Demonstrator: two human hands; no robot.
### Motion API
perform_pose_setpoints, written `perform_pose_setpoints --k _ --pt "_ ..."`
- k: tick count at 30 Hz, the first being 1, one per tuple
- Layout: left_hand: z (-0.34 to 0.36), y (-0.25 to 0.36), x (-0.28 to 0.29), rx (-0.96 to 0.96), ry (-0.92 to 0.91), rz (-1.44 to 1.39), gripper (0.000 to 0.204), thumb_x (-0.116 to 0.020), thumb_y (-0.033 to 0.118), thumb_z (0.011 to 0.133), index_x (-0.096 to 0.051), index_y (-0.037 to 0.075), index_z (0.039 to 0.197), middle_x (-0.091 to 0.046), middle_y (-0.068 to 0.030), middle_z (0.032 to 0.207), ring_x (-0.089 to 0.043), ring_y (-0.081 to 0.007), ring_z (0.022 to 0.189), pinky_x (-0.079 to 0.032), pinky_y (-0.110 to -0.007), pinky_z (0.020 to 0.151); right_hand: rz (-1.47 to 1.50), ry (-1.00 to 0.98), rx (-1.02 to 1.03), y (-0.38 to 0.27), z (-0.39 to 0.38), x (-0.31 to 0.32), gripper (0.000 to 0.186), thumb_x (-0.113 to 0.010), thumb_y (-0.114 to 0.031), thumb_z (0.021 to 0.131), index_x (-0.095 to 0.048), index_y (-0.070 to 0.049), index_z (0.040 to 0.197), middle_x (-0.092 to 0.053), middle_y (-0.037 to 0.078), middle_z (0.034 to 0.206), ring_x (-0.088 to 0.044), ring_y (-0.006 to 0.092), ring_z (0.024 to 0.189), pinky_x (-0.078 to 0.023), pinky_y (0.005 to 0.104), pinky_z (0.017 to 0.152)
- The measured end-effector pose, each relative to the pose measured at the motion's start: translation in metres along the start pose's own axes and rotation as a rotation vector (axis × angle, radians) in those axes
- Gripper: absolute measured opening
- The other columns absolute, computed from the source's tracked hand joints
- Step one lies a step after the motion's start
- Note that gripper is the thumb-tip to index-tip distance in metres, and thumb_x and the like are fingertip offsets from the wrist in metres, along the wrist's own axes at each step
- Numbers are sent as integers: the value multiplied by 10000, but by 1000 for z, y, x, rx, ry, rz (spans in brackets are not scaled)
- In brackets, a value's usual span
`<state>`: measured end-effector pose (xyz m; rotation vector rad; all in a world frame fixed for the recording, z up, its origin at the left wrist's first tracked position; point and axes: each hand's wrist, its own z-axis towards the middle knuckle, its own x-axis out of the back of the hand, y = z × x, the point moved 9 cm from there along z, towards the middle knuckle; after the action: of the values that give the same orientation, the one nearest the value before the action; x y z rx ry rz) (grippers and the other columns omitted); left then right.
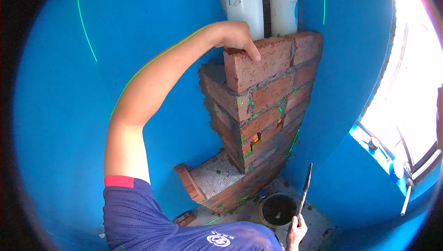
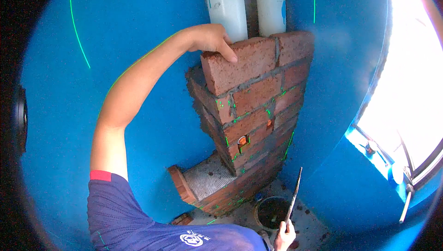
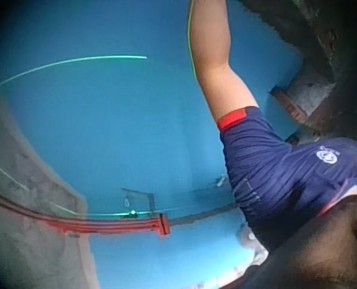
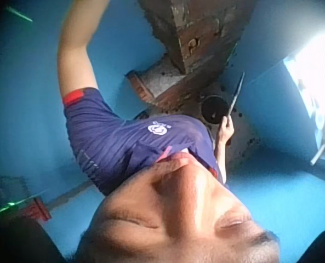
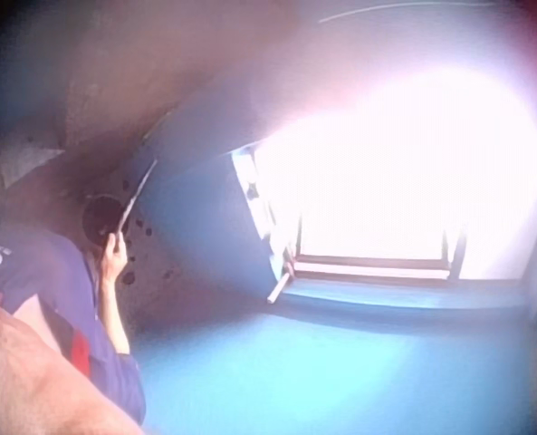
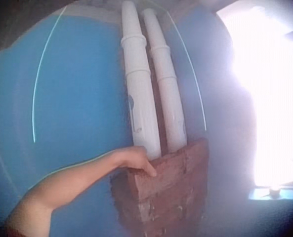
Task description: The person lays bricks to build a small wall structure around pipes, using a trowel to apply mortar to each brick before positioning it and scraping away the excess.
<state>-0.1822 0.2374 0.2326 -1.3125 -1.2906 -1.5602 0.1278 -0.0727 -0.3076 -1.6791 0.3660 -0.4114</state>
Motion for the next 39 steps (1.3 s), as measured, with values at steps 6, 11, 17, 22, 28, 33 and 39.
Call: perform_pose_setpoints --k 6,11,17,22,28,33,39 --pt "-4 8 2 7 12 53 534 -833 308 678 -702 -34 1067 -701 -149 990 -648 -242 907 -499 -364 782 -63 -26 50 -6 12 0 249 -600 -93 913 -656 23 1126 -632 37 840 -526 94 707 -405 236 643" --pt "-7 5 2 -18 4 48 542 -838 320 670 -705 -37 1055 -698 -149 981 -642 -239 902 -496 -365 787 81 -122 52 -95 21 -31 115 -584 -120 923 -650 -28 934 -492 -40 624 -415 41 499 -326 217 449" --pt "-4 5 -2 -35 -18 -63 555 -842 300 681 -693 -60 1076 -693 -154 1027 -644 -234 933 -500 -349 808 56 -425 356 -318 35 -49 271 -506 -145 954 -573 -26 1189 -544 -10 741 -479 62 548 -397 220 481" --pt "2 0 0 -27 -25 -33 512 -835 286 690 -696 -54 1047 -694 -132 1001 -650 -206 901 -509 -348 786 -176 -447 766 -483 55 -75 228 -461 -147 952 -599 -25 1085 -528 47 656 -492 108 502 -407 266 456" --pt "2 0 -1 -34 -22 -71 511 -843 292 679 -705 -33 1049 -696 -142 1006 -653 -219 902 -506 -354 783 -545 -333 810 -563 59 -114 329 -511 -130 943 -594 -67 1256 -596 69 668 -492 83 428 -427 230 399" --pt "-4 0 5 -12 5 13 543 -831 316 692 -691 -57 1061 -691 -164 1019 -658 -237 895 -514 -364 788 -767 -363 894 -593 44 -106 341 -544 -56 911 -604 -49 1248 -657 86 726 -542 74 439 -429 220 376" --pt "-32 -8 14 16 -14 -80 553 -806 367 717 -690 -37 1078 -685 -161 1027 -652 -247 926 -551 -395 762 -997 -300 749 -599 4 -102 327 -547 -49 900 -622 -37 1219 -659 107 729 -541 95 415 -422 206 374"
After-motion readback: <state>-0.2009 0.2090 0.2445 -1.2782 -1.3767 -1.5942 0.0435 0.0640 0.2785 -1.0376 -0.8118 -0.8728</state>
